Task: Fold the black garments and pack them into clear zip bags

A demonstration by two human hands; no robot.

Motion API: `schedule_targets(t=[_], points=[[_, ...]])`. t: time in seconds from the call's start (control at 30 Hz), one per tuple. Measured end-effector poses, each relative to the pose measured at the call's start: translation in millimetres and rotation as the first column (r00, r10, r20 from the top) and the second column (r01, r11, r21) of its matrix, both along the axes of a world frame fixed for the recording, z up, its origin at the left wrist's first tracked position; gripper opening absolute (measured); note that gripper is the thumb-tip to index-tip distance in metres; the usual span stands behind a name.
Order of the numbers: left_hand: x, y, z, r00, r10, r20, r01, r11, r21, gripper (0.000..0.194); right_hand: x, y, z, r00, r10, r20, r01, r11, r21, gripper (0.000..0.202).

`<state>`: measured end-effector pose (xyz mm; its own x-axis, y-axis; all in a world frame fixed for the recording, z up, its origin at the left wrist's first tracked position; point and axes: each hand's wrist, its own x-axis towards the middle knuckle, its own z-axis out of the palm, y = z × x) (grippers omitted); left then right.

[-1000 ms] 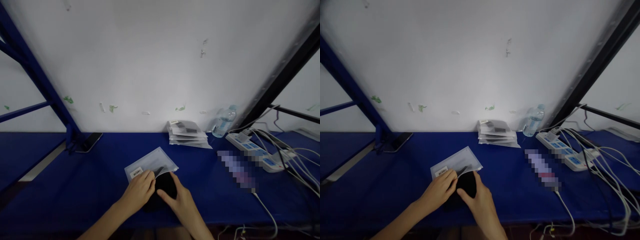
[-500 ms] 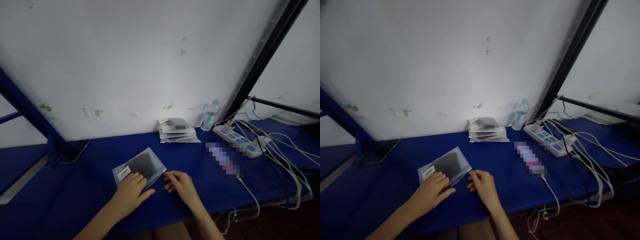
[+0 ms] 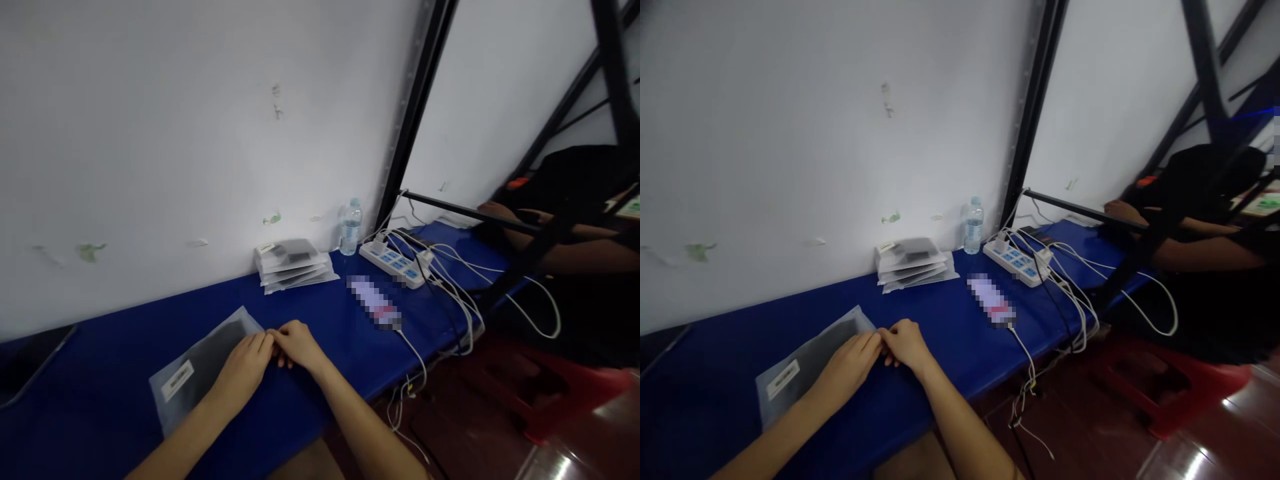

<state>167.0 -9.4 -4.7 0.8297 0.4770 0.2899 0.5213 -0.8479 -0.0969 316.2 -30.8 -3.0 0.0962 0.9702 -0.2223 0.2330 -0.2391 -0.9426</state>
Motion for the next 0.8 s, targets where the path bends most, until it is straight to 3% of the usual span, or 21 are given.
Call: schedule_targets(t=[0.17, 0.3, 0.43, 0.53, 0.6, 0.67, 0.73, 0.77, 0.8], points=[[-13.9, -9.3, -5.3, 0.996, -0.076, 0.051, 0.071, 0.994, 0.084, 0.032, 1.3, -2.2, -3.5, 0.997, 0.019, -0.074, -0.021, 1.000, -0.021, 0.024], [-52.0, -16.8, -12.9, 0.996, -0.031, 0.082, 0.024, 0.996, 0.090, 0.034, 12.7, -7.2, -7.5, 0.997, -0.079, -0.020, 0.079, 0.997, 0.006, 0.027], [-111.5, -24.4, -24.9, 0.986, 0.013, 0.169, -0.003, 0.998, -0.056, 0.037, 23.3, -12.8, -10.1, 0.994, -0.093, 0.051, 0.092, 0.995, 0.029, 0.028], [-139.4, -27.0, -24.1, 0.931, 0.226, 0.285, -0.126, 0.935, -0.330, 0.025, 27.8, -14.9, -7.3, 0.984, -0.100, 0.147, 0.092, 0.994, 0.059, 0.033], [-143.5, -23.0, -16.1, 0.831, 0.448, 0.329, -0.258, 0.836, -0.485, 0.036, 31.4, -12.7, -2.4, 0.962, -0.139, 0.236, 0.118, 0.988, 0.101, 0.038], [-138.4, -13.7, -4.8, 0.653, 0.674, 0.344, -0.329, 0.662, -0.673, 0.050, 34.5, -5.9, 2.9, 0.929, -0.190, 0.317, 0.148, 0.977, 0.152, 0.041], [-128.4, -2.2, 6.2, 0.442, 0.845, 0.301, -0.209, 0.424, -0.881, 0.057, 34.2, 4.7, 5.8, 0.907, -0.212, 0.364, 0.152, 0.970, 0.188, 0.040], [-122.9, 2.8, 10.5, 0.370, 0.890, 0.266, -0.084, 0.317, -0.945, 0.058, 32.3, 10.5, 5.7, 0.904, -0.207, 0.375, 0.141, 0.971, 0.195, 0.040], [-117.7, 6.7, 13.5, 0.350, 0.907, 0.234, 0.039, 0.235, -0.971, 0.056, 29.2, 16.0, 4.7, 0.904, -0.195, 0.381, 0.126, 0.972, 0.198, 0.040]])
